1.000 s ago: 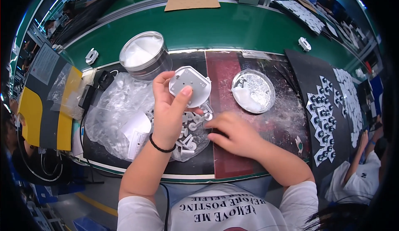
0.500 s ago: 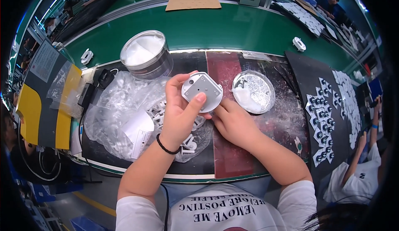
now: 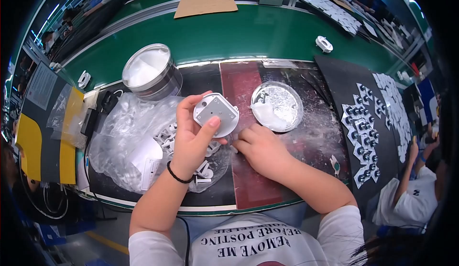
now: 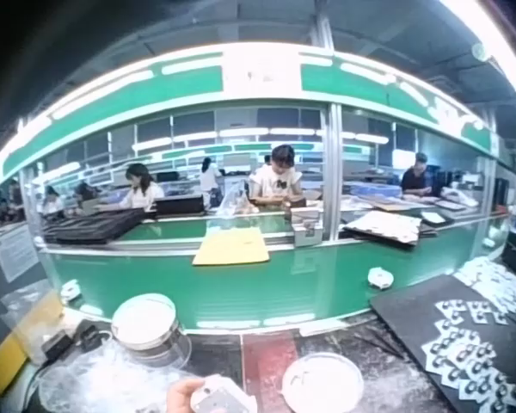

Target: The recorder is manual assembling small white plastic housing components for an electronic device at a factory workbench.

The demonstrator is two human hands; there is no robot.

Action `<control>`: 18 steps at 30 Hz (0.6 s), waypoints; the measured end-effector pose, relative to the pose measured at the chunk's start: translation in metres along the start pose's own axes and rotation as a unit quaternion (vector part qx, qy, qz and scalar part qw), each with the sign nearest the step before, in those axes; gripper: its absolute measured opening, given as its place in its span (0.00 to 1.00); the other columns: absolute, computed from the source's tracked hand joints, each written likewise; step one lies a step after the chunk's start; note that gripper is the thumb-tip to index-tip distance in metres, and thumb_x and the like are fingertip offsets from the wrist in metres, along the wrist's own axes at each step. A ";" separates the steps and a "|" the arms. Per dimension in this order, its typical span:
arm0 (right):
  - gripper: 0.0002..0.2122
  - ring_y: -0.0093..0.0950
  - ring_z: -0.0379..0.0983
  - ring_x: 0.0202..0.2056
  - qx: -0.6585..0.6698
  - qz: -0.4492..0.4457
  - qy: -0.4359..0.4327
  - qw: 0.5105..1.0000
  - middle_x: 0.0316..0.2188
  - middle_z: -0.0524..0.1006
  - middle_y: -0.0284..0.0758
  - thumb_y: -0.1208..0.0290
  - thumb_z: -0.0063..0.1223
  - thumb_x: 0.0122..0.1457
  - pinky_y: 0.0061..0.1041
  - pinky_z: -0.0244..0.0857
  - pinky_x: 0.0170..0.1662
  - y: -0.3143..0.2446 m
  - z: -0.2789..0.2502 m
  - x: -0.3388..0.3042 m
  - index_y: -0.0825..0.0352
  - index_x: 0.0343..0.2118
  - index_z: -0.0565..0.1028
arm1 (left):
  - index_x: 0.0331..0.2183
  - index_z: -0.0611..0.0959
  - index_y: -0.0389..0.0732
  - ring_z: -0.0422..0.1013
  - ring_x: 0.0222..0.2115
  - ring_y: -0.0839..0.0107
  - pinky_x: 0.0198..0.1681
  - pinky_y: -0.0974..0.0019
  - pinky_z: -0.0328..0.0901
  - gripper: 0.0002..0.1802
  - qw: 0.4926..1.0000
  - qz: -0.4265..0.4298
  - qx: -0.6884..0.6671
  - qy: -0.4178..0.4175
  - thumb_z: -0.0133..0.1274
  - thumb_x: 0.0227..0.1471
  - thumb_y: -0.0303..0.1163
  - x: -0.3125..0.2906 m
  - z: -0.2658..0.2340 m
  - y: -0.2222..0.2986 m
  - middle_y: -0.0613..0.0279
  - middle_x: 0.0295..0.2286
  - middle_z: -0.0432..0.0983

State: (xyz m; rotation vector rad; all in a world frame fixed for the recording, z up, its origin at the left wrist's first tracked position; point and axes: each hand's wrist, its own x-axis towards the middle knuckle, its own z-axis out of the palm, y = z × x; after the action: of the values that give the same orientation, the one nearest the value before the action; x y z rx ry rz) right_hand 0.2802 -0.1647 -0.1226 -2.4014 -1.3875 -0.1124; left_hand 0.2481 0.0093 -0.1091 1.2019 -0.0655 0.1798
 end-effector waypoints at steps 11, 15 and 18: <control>0.06 0.35 0.69 0.31 0.057 0.189 0.181 0.963 0.24 0.74 0.37 0.71 0.54 0.45 0.30 0.62 0.36 0.064 -0.045 -0.011 0.67 0.25 0.76 | 0.48 0.56 0.46 0.65 0.43 0.67 0.28 0.71 0.71 0.27 1.000 -0.003 0.013 0.005 0.48 0.48 0.27 0.001 -0.002 -0.002 0.57 0.49 0.55; 0.06 0.36 0.69 0.32 0.039 0.229 0.116 0.966 0.25 0.75 0.38 0.71 0.52 0.46 0.31 0.62 0.37 0.070 -0.043 -0.013 0.67 0.25 0.76 | 0.48 0.55 0.46 0.64 0.43 0.67 0.28 0.70 0.71 0.27 1.000 -0.008 0.013 0.006 0.48 0.48 0.27 0.002 -0.001 -0.002 0.57 0.49 0.55; 0.07 0.36 0.68 0.32 0.048 0.225 0.125 0.965 0.24 0.75 0.39 0.70 0.51 0.47 0.31 0.62 0.38 0.072 -0.039 -0.012 0.67 0.25 0.76 | 0.48 0.55 0.45 0.64 0.43 0.66 0.28 0.70 0.71 0.27 1.000 -0.011 0.016 0.005 0.49 0.48 0.27 0.002 -0.002 -0.002 0.57 0.49 0.54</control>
State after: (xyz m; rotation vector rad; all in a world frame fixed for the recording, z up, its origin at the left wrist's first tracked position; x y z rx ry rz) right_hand 0.3392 -0.2207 -0.1082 -2.4521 -0.6988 -0.2145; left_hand 0.2508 0.0104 -0.1116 1.2339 -0.0407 0.1683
